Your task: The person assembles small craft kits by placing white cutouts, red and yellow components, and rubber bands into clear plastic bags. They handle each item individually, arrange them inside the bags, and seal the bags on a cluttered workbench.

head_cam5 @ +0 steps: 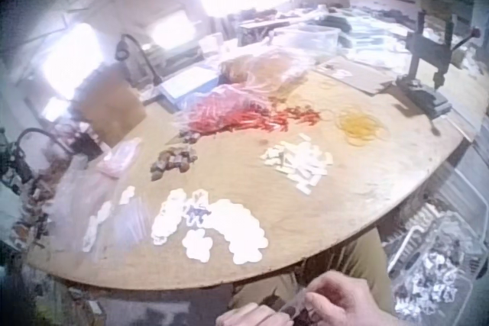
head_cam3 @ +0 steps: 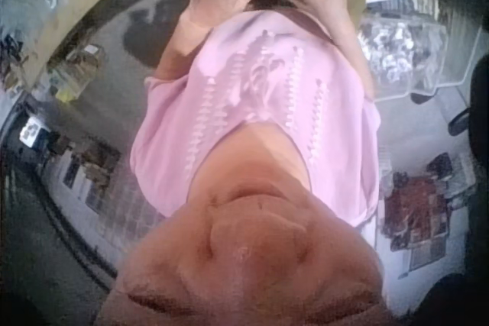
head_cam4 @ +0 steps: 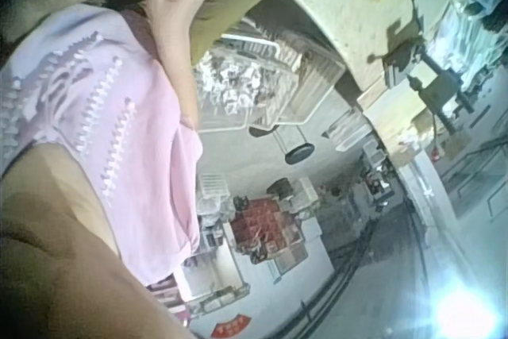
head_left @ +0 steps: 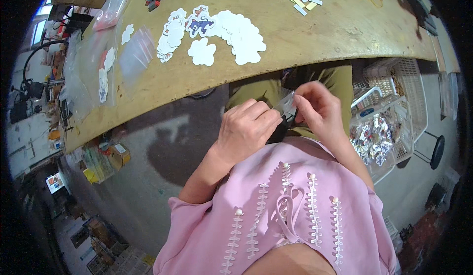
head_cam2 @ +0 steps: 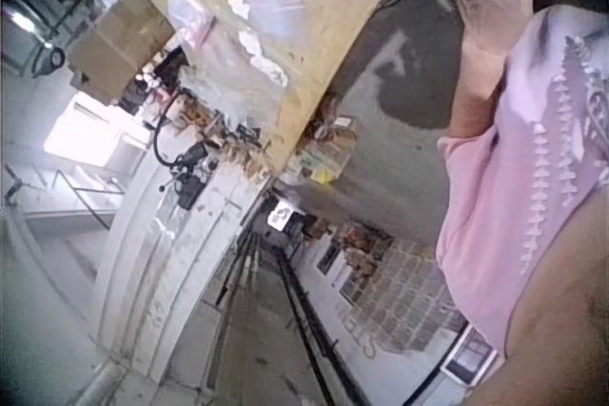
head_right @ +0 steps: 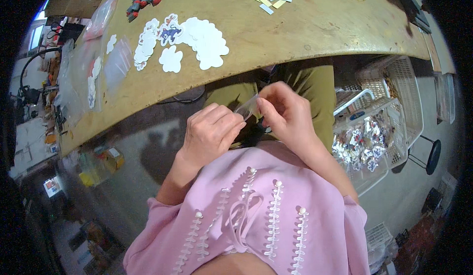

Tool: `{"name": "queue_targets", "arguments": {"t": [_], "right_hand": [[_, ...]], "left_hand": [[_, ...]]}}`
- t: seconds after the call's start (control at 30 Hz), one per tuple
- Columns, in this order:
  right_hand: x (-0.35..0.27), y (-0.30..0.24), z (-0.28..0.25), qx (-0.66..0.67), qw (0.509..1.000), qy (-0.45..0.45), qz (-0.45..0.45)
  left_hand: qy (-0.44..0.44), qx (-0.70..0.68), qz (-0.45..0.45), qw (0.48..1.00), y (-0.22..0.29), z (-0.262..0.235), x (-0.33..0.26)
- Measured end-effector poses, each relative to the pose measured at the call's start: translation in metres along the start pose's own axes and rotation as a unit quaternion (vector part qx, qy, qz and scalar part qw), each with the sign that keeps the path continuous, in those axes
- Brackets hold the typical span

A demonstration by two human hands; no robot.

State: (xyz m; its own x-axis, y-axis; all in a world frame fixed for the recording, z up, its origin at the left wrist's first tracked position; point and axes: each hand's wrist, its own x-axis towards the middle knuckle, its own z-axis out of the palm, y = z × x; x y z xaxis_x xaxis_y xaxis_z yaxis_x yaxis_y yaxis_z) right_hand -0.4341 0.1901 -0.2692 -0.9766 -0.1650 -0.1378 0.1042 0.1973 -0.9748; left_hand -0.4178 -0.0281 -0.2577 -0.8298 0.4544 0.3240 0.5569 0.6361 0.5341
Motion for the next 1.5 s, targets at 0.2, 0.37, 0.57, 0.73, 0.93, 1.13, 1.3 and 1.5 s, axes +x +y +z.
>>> {"name": "queue_targets", "arguments": {"t": [0.2, 0.37, 0.57, 0.73, 0.93, 1.13, 1.3, 1.5], "right_hand": [[-0.006, -0.027, -0.01, -0.31, 0.877, -0.115, -0.35], [0.0, -0.02, -0.021, -0.313, 0.876, -0.158, -0.332], [-0.007, -0.013, -0.021, -0.307, 0.891, -0.167, -0.291], [-0.007, 0.0, -0.022, -0.281, 0.908, -0.107, -0.291], [-0.002, 0.0, -0.021, -0.314, 0.894, -0.108, -0.302], [0.001, 0.002, -0.022, -0.307, 0.897, -0.082, -0.306], [-0.001, 0.001, -0.022, -0.319, 0.896, -0.083, -0.299], [0.0, 0.005, -0.022, -0.325, 0.896, -0.051, -0.297]], "left_hand": [[-0.013, -0.072, 0.039, 0.997, -0.004, -0.02, -0.004], [0.011, -0.115, 0.03, 0.993, -0.019, -0.035, 0.019], [0.059, 0.138, -0.012, 0.989, -0.05, -0.037, 0.05], [0.062, 0.096, -0.013, 0.993, -0.058, -0.025, 0.041], [0.063, 0.022, -0.058, 0.996, -0.06, -0.032, 0.043], [0.041, -0.019, -0.096, 0.994, -0.053, -0.038, 0.045], [0.048, -0.01, -0.083, 0.995, -0.056, -0.035, 0.048], [0.126, 0.151, -0.011, 0.98, -0.062, -0.025, 0.054]]}}
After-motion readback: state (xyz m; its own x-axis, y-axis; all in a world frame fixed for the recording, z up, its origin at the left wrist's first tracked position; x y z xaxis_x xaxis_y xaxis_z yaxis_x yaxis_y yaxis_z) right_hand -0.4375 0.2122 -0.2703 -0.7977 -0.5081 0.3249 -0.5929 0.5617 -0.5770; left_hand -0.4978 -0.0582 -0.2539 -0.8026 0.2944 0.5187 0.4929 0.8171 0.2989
